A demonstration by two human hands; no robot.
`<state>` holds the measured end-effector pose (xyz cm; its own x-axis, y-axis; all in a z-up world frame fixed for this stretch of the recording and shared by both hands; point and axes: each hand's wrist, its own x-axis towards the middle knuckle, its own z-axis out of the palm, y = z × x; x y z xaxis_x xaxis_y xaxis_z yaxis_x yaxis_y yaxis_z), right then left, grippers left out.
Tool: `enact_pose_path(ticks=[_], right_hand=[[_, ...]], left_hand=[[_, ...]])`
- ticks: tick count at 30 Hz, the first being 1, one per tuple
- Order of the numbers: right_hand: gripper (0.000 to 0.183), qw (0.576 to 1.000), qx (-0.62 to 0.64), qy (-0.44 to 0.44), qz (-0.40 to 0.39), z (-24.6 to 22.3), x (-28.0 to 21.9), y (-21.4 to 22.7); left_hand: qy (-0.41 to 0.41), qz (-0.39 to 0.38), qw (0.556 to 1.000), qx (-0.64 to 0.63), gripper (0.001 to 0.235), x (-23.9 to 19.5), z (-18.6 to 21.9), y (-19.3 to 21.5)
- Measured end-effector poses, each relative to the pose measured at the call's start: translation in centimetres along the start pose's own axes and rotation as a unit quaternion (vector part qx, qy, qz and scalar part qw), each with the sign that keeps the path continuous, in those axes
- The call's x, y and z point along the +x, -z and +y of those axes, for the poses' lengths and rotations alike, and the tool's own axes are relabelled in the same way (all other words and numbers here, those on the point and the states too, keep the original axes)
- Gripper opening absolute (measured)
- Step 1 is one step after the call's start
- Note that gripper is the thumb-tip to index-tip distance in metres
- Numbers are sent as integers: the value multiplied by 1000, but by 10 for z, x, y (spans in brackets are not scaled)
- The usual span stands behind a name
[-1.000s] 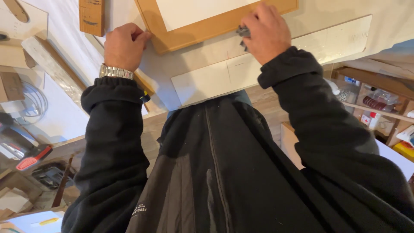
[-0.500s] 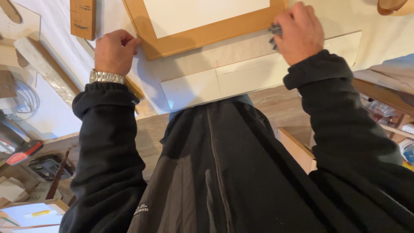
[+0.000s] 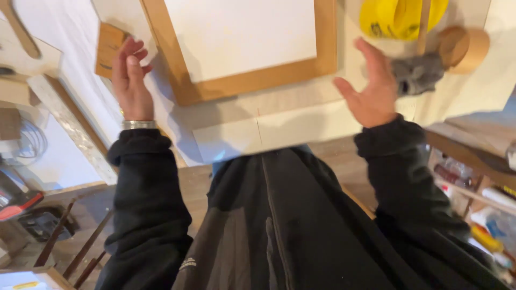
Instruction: Applying and sealing adhesive tape to the back of a picture frame.
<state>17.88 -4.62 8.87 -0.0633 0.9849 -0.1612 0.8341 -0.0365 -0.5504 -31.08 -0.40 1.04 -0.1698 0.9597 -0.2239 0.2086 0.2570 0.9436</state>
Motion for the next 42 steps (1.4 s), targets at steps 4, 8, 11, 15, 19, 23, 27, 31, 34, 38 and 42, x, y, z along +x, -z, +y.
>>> enact_pose_path(ticks=[4,8,11,15,19,23,27,31,34,38,42], right_hand=[[83,962,270,42,15,-20,92,-36],[85,911,403,73,41,9,156,-73],[82,846,527,50,65,43,169,-92],[79,759,646,31,70,71,179,-100],[76,690,723,-8,31,67,165,-90],[66,671,737,-69,-35,61,164,-83],[48,711,684,-162,-35,23,166,-67],[46,725,670,-158,-6,-67,120,-30],[57,739,669,-76,-18,-82,56,-30],[71,731,676,-47,-81,-123,46,39],[75,739,642,-97,-179,-143,3,57]], left_hand=[[-58,17,990,-125,60,36,-19,-25],[-74,40,980,-181,68,58,-7,-47],[-74,31,975,-208,73,54,-2,-51],[-68,37,963,-257,80,61,3,-47],[8,51,922,-384,80,55,8,-32],[126,67,907,-396,77,55,17,-18],[238,74,924,-289,72,78,25,-12],[246,153,945,-152,63,65,73,4],[153,161,969,-112,64,61,65,52],[1,111,991,-76,65,32,151,99],[-32,95,989,106,77,16,180,118]])
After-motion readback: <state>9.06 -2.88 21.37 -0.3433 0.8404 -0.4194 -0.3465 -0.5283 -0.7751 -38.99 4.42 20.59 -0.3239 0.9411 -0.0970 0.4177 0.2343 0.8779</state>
